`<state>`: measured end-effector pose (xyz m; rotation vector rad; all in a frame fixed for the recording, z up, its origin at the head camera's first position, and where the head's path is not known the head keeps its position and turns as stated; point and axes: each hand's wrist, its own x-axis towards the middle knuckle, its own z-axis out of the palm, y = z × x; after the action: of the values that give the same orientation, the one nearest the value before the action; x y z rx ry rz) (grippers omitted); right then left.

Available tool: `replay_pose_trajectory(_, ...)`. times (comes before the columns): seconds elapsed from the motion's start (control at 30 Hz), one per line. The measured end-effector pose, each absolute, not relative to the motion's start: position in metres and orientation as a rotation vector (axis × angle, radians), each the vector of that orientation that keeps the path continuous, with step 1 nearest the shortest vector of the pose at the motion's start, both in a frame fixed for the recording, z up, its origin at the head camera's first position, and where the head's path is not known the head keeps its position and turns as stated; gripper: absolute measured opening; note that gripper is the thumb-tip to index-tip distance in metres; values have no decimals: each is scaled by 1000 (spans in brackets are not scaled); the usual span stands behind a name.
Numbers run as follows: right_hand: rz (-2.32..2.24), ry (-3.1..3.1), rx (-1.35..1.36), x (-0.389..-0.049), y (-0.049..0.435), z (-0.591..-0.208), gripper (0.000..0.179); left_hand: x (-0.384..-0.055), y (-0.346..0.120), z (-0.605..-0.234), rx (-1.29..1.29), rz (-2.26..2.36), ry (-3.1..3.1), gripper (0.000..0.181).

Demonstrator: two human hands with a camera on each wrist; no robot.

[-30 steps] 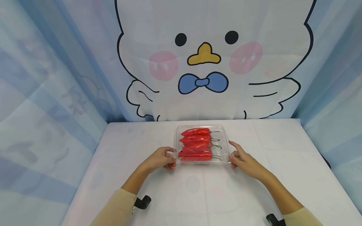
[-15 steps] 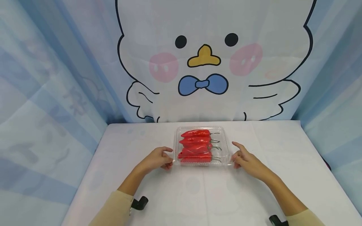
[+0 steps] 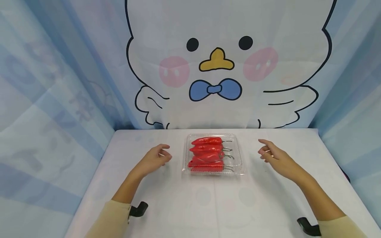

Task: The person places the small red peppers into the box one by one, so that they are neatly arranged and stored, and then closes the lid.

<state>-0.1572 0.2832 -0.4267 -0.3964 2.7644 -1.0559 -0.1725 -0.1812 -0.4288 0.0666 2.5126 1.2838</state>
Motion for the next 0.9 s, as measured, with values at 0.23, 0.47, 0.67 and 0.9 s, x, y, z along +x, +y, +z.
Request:
replay_pose_trajectory(0.23,-972,2878,-464,-169,301,-401,57,-174,-193,-404,169,1210,2691,54)
replay_pose_trajectory(0.47,-839,3022,-502,-178,312,-379,55,-173,-196,-384,312,1133,2837,61)
replay_pose_trajectory(0.67,-767,3103,-566,-182,315,-365,54,-170,-192,-367,407,942,2946,66)
replay_pose_trajectory(0.9,-690,3175,-530,-183,311,-358,58,-171,-186,-360,437,707,3069,71)
